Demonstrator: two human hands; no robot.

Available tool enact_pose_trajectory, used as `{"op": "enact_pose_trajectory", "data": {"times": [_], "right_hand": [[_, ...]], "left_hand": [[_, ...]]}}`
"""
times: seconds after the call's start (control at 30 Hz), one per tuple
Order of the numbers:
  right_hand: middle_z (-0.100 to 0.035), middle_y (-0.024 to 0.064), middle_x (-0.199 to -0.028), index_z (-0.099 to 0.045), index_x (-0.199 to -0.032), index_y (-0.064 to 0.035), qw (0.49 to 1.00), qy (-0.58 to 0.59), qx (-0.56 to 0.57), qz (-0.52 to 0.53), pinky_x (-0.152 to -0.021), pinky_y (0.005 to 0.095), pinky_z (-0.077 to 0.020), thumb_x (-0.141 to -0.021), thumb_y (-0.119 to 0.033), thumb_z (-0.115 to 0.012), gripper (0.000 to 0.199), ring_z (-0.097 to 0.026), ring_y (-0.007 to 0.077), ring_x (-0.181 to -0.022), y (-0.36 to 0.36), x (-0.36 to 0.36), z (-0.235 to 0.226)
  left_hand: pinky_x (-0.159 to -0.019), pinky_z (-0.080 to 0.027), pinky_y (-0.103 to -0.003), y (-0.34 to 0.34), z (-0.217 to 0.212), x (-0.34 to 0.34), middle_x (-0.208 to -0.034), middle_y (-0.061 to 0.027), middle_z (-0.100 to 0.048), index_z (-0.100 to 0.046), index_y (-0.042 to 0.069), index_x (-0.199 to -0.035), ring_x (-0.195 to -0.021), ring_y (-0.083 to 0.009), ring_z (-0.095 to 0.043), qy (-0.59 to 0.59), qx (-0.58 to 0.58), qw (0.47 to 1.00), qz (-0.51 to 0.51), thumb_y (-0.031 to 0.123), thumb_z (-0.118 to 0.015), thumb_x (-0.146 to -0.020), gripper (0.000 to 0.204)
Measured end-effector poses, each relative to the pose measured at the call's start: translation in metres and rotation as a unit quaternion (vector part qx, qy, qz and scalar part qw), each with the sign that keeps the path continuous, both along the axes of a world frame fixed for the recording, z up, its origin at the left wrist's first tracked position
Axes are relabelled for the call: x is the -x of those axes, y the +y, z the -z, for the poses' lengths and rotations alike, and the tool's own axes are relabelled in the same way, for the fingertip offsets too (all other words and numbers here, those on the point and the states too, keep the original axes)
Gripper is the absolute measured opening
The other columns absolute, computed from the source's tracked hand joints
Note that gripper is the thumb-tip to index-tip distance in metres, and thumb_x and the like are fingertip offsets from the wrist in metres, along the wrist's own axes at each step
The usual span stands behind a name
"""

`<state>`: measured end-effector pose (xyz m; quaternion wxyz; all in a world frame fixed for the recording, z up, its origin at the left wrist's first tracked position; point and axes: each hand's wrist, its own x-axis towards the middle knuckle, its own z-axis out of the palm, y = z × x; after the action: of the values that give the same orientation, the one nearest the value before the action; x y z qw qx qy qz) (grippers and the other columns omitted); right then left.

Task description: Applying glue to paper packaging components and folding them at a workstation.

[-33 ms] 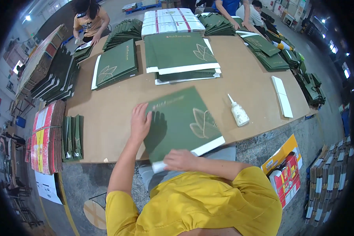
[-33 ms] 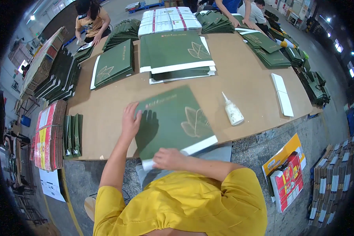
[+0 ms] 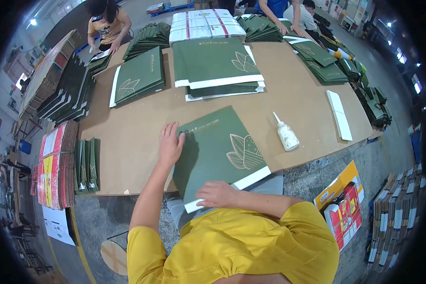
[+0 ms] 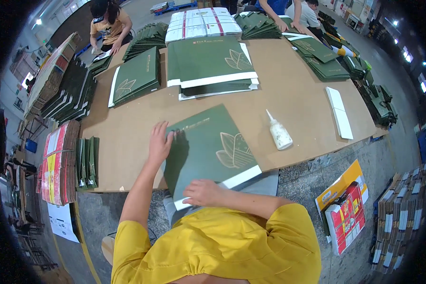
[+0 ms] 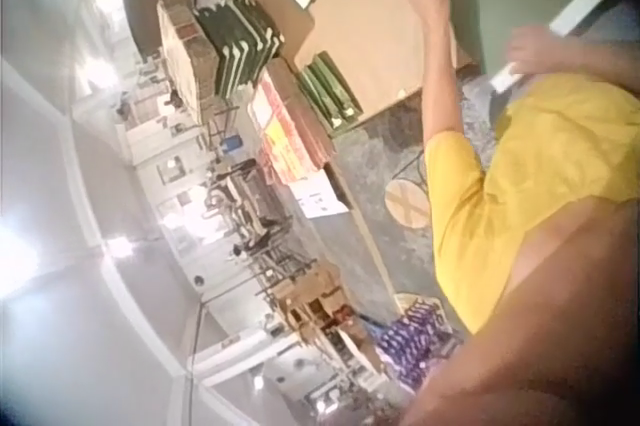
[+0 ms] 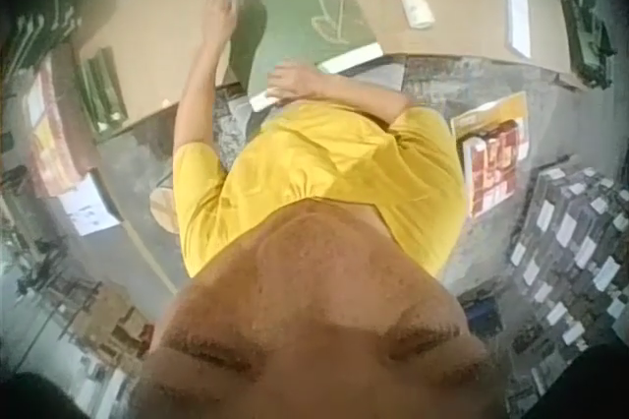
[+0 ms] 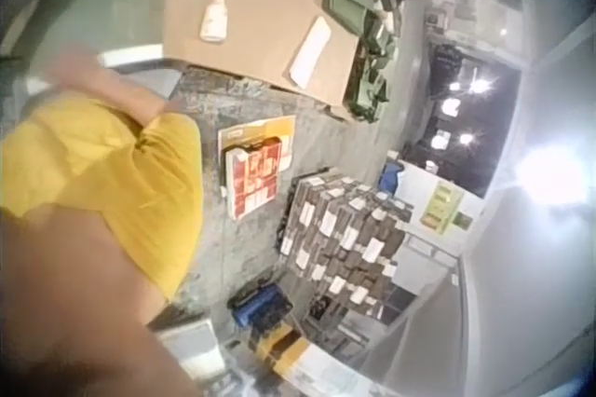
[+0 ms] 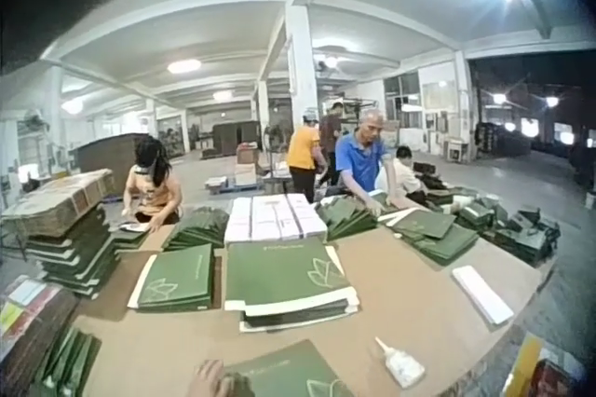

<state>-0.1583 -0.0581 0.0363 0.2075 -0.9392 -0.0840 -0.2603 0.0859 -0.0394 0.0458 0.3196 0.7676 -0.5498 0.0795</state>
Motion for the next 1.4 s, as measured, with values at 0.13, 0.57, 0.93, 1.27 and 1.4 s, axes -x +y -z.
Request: {"op": "enact_pose_trajectory", "data": {"times": [0.13, 0.57, 0.93, 1.27, 1.4], "right_hand": [[-0.058, 0.0098, -0.113, -0.059, -0.110, -0.0081, 0.980, 0.103, -0.060, 0.162, -0.090, 0.0432, -0.0417, -0.080, -0.037, -0.064, 0.042, -0.053, 0.0282, -0.106, -0.052, 0.016, -0.005], [-0.042, 0.0104, -0.137, -0.051, -0.128, -0.0098, 0.961, 0.161, -0.002, 0.225, -0.109, 0.0482, -0.0218, -0.085, -0.039, -0.059, 0.053, -0.033, 0.0300, -0.130, -0.089, 0.049, 0.017], [-0.046, 0.0098, -0.134, -0.055, -0.124, -0.0094, 0.969, 0.147, -0.045, 0.191, -0.107, 0.0456, -0.0259, -0.083, -0.033, -0.063, 0.047, -0.037, 0.0295, -0.128, -0.098, 0.050, 0.019], [-0.031, 0.0222, -0.143, -0.041, -0.135, -0.0008, 0.930, 0.172, -0.182, 0.269, -0.110, 0.0407, -0.0256, -0.070, -0.037, -0.074, 0.081, -0.031, 0.0354, -0.133, -0.155, 0.059, -0.101], [-0.028, 0.0238, -0.145, -0.032, -0.139, 0.0029, 0.925, 0.183, -0.190, 0.273, -0.112, 0.0403, -0.0229, -0.069, -0.037, -0.074, 0.091, -0.027, 0.0346, -0.136, -0.146, 0.056, -0.119]], "left_hand": [[-0.098, -0.038, -0.043, -0.010, 0.041, -0.006, -0.120, -0.0174, -0.054, -0.055, 0.002, -0.116, -0.116, -0.0349, -0.046, -0.117, -0.145, 0.979, -0.087, 0.028, -0.058, -0.085, 0.041], [-0.073, -0.048, -0.043, -0.003, -0.021, -0.011, -0.086, -0.0130, -0.061, -0.065, 0.006, -0.080, -0.085, -0.0324, -0.058, -0.135, -0.159, 0.974, -0.093, 0.016, -0.058, -0.082, 0.013], [-0.074, -0.049, -0.041, 0.011, -0.008, -0.019, -0.085, -0.0162, -0.061, -0.060, 0.005, -0.092, -0.084, -0.0329, -0.059, 0.108, -0.180, 0.969, -0.128, 0.020, -0.058, -0.083, 0.017], [-0.063, -0.045, -0.025, -0.034, -0.062, -0.030, -0.079, -0.0001, -0.052, -0.057, 0.006, -0.095, -0.076, -0.0104, -0.052, 0.671, 0.236, 0.696, 0.099, 0.017, -0.062, -0.080, 0.020], [-0.061, -0.045, -0.024, -0.055, -0.025, -0.033, -0.079, -0.0004, -0.052, -0.058, 0.006, -0.094, -0.073, -0.0106, -0.053, 0.765, 0.327, 0.538, 0.137, 0.026, -0.062, -0.083, 0.023]]}}
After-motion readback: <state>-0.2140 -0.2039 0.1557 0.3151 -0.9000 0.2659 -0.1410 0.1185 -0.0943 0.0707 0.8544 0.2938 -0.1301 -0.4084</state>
